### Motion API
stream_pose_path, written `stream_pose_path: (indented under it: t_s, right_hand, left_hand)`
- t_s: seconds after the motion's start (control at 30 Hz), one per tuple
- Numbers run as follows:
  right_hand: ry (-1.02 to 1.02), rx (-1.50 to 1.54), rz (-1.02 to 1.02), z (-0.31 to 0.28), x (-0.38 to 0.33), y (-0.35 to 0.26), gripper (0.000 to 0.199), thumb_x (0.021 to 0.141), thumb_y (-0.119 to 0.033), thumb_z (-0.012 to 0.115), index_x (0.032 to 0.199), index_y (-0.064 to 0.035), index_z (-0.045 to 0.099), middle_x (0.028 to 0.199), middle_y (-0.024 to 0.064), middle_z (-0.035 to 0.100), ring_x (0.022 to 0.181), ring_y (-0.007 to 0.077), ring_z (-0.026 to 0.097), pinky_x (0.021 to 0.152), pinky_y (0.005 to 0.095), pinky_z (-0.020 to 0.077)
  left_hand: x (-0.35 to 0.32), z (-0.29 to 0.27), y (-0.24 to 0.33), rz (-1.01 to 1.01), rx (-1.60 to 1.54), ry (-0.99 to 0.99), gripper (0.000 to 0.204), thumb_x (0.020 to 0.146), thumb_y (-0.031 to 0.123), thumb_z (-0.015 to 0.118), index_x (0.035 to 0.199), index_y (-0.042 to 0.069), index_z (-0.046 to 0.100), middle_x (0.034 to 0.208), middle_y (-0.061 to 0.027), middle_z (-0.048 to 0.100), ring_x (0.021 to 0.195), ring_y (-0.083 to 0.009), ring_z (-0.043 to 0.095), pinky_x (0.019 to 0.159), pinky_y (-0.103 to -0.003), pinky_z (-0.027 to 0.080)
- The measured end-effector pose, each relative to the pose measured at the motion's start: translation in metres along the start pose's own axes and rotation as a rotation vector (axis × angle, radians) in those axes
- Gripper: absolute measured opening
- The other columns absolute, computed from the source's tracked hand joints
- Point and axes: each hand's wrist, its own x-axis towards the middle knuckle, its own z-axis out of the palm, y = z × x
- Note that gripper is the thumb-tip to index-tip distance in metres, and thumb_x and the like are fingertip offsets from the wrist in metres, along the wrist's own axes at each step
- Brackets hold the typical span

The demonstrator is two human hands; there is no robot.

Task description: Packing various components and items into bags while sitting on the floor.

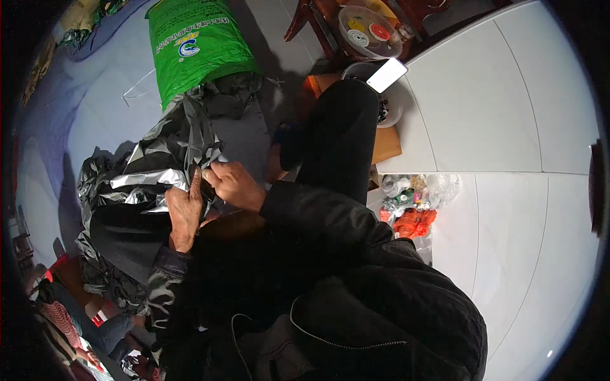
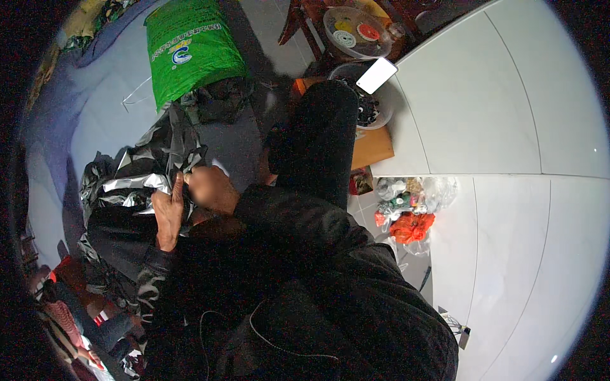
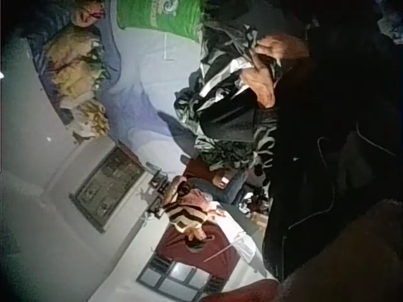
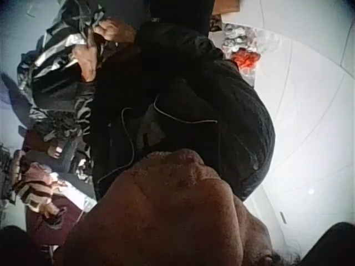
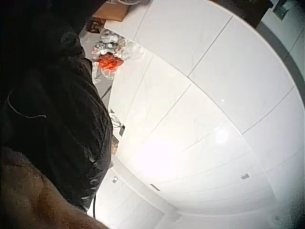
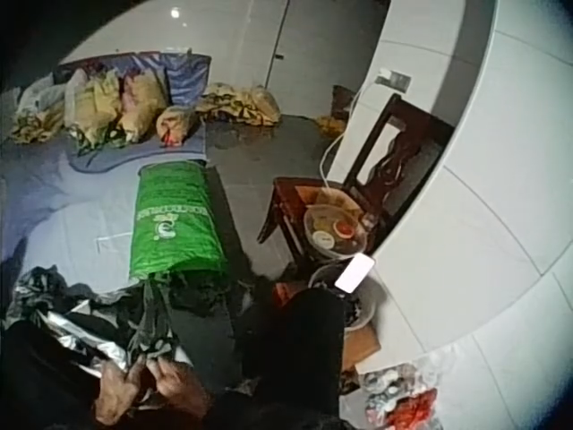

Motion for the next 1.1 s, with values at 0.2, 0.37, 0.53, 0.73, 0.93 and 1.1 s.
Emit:
stream_pose_path:
  t_s: [0.2, 0.37, 0.53, 0.73, 0.93, 1.1]
  right_hand:
    - [-0.210, 0.329, 0.281, -0.012, 0.007, -0.005, 0.028, 0.094, -0.021, 0.052, 0.080, 0.0021, 0.056, 0.067, 0.0142, 0.057, 0.058, 0.0292, 0.058, 0.053, 0.0402, 0.0451]
    - [-0.432, 0.728, 0.836, -0.029, 0.021, -0.016, 0.029, 0.093, -0.022, 0.051, 0.077, 0.0014, 0.057, 0.066, 0.0130, 0.058, 0.057, 0.0259, 0.059, 0.054, 0.0368, 0.0477]
    - [-0.473, 0.747, 0.910, -0.020, 0.015, -0.011, 0.026, 0.095, -0.021, 0.051, 0.082, 0.0005, 0.058, 0.066, 0.0143, 0.055, 0.057, 0.0277, 0.058, 0.052, 0.0393, 0.0462]
    - [-0.082, 0.031, 0.066, 0.002, -0.002, -0.007, 0.016, 0.089, -0.014, 0.052, 0.096, -0.0008, 0.059, 0.078, 0.0132, 0.055, 0.071, 0.0311, 0.059, 0.059, 0.0449, 0.0460]
    - [-0.132, 0.074, 0.141, -0.005, 0.005, -0.009, 0.017, 0.085, -0.013, 0.053, 0.096, -0.0016, 0.060, 0.077, 0.0127, 0.054, 0.072, 0.0324, 0.058, 0.059, 0.0447, 0.0459]
    - [-0.184, 0.027, 0.033, -0.003, 0.000, 0.003, 0.016, 0.087, -0.014, 0.052, 0.094, -0.0018, 0.061, 0.077, 0.0121, 0.055, 0.071, 0.0324, 0.059, 0.060, 0.0461, 0.0459]
  left_hand:
    - [-0.002, -0.002, -0.002, 0.004, 0.099, -0.041, 0.032, 0.098, 0.025, 0.058, 0.089, -0.005, 0.063, 0.061, -0.0235, 0.051, 0.051, -0.0250, 0.034, 0.047, -0.039, 0.037]
    - [-0.003, 0.002, -0.002, 0.088, -0.017, 0.048, 0.031, 0.098, 0.024, 0.059, 0.086, -0.005, 0.064, 0.059, -0.0237, 0.049, 0.048, -0.0280, 0.034, 0.045, -0.040, 0.035]
    - [-0.003, 0.001, -0.003, 0.092, 0.056, 0.014, 0.029, 0.098, 0.023, 0.058, 0.089, -0.004, 0.064, 0.062, -0.0247, 0.051, 0.048, -0.0320, 0.040, 0.047, -0.041, 0.037]
    - [0.000, 0.001, -0.002, 0.147, 0.005, 0.070, 0.027, 0.098, 0.023, 0.058, 0.095, -0.003, 0.064, 0.066, -0.0262, 0.053, 0.052, -0.0363, 0.041, 0.049, -0.041, 0.038]
    - [0.002, 0.001, -0.007, 0.113, -0.013, 0.072, 0.028, 0.098, 0.023, 0.058, 0.095, -0.004, 0.063, 0.066, -0.0263, 0.052, 0.053, -0.0374, 0.039, 0.049, -0.041, 0.038]
    - [0.001, -0.002, 0.000, 0.037, 0.036, 0.000, 0.027, 0.097, 0.025, 0.060, 0.098, -0.002, 0.066, 0.073, -0.0264, 0.061, 0.068, -0.0455, 0.060, 0.056, -0.042, 0.046]
